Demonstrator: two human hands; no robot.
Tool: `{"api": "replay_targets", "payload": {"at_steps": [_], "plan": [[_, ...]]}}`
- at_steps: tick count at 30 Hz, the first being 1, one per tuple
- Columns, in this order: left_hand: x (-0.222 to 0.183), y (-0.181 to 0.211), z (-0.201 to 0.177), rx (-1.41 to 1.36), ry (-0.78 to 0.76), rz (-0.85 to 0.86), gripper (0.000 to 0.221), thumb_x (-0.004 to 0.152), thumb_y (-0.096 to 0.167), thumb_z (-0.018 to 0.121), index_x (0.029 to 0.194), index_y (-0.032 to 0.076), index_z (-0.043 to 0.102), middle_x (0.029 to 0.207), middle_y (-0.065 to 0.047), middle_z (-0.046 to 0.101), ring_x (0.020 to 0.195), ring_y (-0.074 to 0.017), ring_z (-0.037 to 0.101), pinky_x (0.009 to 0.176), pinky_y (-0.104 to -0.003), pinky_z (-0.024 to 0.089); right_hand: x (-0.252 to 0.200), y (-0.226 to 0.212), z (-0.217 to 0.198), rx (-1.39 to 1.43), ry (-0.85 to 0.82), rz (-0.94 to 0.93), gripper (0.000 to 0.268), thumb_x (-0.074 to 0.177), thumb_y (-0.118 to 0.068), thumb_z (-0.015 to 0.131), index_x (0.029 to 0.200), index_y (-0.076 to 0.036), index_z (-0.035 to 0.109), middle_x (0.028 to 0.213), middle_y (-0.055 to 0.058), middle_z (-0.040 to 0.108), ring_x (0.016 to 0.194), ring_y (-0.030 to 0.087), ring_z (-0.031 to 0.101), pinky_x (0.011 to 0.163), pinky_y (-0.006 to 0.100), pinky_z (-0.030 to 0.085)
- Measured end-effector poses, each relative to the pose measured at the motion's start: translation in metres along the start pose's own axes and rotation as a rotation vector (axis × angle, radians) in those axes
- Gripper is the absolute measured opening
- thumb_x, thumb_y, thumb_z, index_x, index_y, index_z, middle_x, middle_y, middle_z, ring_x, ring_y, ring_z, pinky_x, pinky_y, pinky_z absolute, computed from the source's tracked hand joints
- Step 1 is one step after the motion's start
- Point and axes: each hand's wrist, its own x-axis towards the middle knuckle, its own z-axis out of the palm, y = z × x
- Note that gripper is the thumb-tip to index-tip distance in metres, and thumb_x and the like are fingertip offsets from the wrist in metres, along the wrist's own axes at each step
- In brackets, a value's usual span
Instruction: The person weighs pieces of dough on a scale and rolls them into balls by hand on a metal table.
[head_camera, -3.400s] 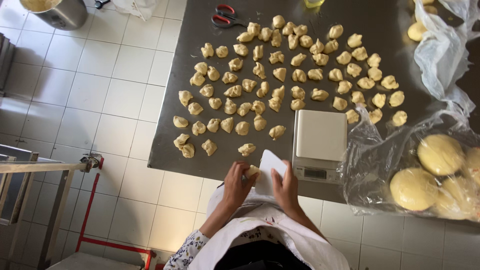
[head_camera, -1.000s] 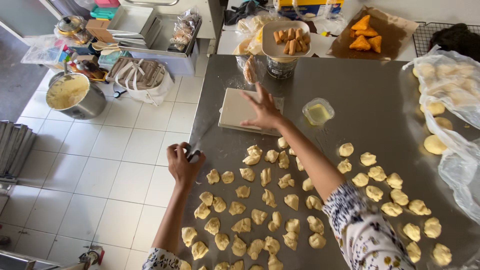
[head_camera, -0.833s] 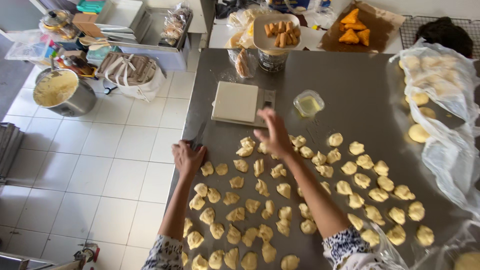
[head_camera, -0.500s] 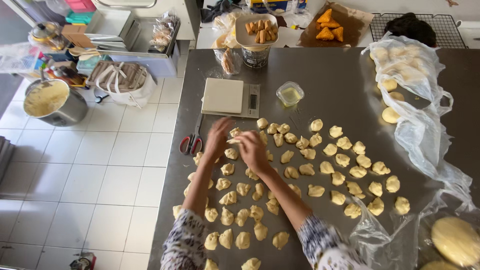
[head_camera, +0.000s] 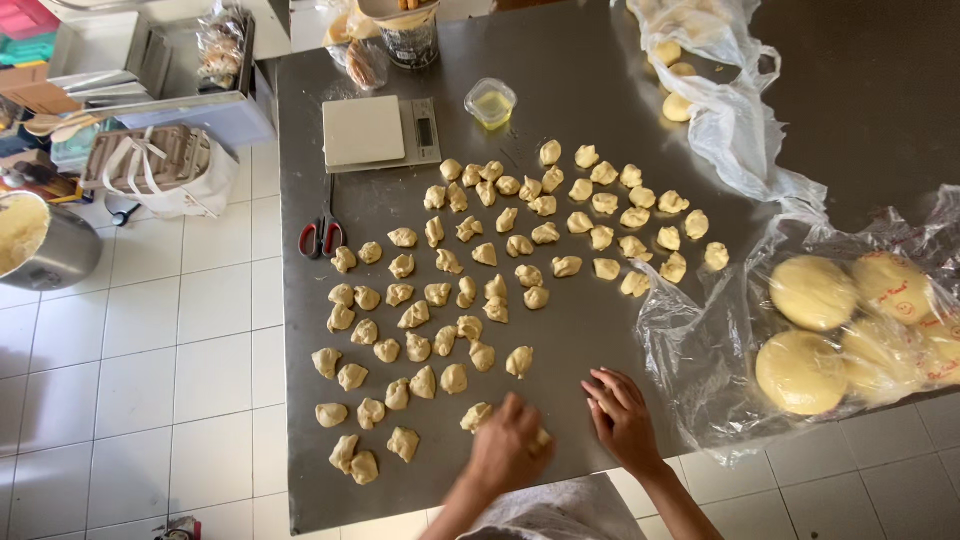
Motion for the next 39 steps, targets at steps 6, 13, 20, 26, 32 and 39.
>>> {"api": "replay_targets", "payload": {"at_steps": [6, 13, 20, 26, 32, 39], "plan": [[0.019, 0.017, 0.097, 0.182, 0.086, 0.071, 0.034, 0.091, 0.019, 0.066, 0.118, -0.002, 0.059, 0.115, -0.018, 0.057, 0.106, -0.0346, 0.057, 0.095, -0.044, 0.047, 0.070, 0.037, 0.034, 0.240, -0.016, 0.200, 0.021, 0.092, -0.012, 0.072, 0.108, -0.004, 0.061, 0.093, 0.013, 0.060, 0.082, 0.031, 0.060, 0.074, 0.043, 0.050], [-0.051, -0.003, 0.088, 0.093, -0.056, -0.002, 0.020, 0.083, 0.015, 0.068, 0.101, 0.006, 0.067, 0.107, -0.018, 0.063, 0.101, -0.0408, 0.061, 0.074, -0.047, 0.053, 0.001, 0.078, -0.010, 0.104, -0.093, 0.094, 0.019, 0.094, -0.012, 0.070, 0.107, -0.006, 0.059, 0.088, 0.012, 0.060, 0.080, 0.031, 0.059, 0.072, 0.044, 0.049], [-0.004, 0.028, 0.125, -0.097, 0.108, -0.207, 0.020, 0.098, 0.022, 0.062, 0.095, 0.003, 0.057, 0.093, -0.018, 0.063, 0.091, -0.0403, 0.061, 0.082, -0.052, 0.050, -0.028, 0.051, -0.002, 0.381, -0.245, 0.069, 0.022, 0.092, -0.007, 0.062, 0.113, -0.004, 0.057, 0.089, 0.013, 0.059, 0.084, 0.033, 0.059, 0.075, 0.044, 0.048], [0.022, 0.017, 0.106, 0.135, 0.243, -0.167, 0.014, 0.093, 0.015, 0.064, 0.089, 0.004, 0.056, 0.089, -0.020, 0.061, 0.083, -0.0407, 0.061, 0.071, -0.052, 0.048, 0.029, 0.091, 0.006, 0.124, 0.041, -0.070, 0.023, 0.095, -0.004, 0.063, 0.117, -0.003, 0.056, 0.101, 0.017, 0.064, 0.093, 0.036, 0.062, 0.081, 0.047, 0.049], [-0.014, 0.037, 0.107, -0.039, 0.145, -0.102, 0.009, 0.090, 0.015, 0.063, 0.087, 0.008, 0.057, 0.085, -0.014, 0.062, 0.083, -0.0364, 0.063, 0.076, -0.048, 0.052, -0.035, 0.085, -0.025, 0.227, -0.232, 0.053, 0.032, 0.096, -0.001, 0.063, 0.127, 0.000, 0.056, 0.106, 0.019, 0.066, 0.097, 0.037, 0.064, 0.084, 0.047, 0.050], [0.022, 0.036, 0.119, -0.151, 0.277, -0.155, 0.011, 0.092, 0.012, 0.066, 0.090, 0.003, 0.060, 0.088, -0.017, 0.063, 0.086, -0.0385, 0.062, 0.075, -0.048, 0.052, -0.006, 0.068, 0.010, 0.390, -0.141, 0.007, 0.039, 0.093, 0.000, 0.062, 0.131, -0.002, 0.054, 0.107, 0.019, 0.066, 0.100, 0.035, 0.063, 0.091, 0.046, 0.051]]}}
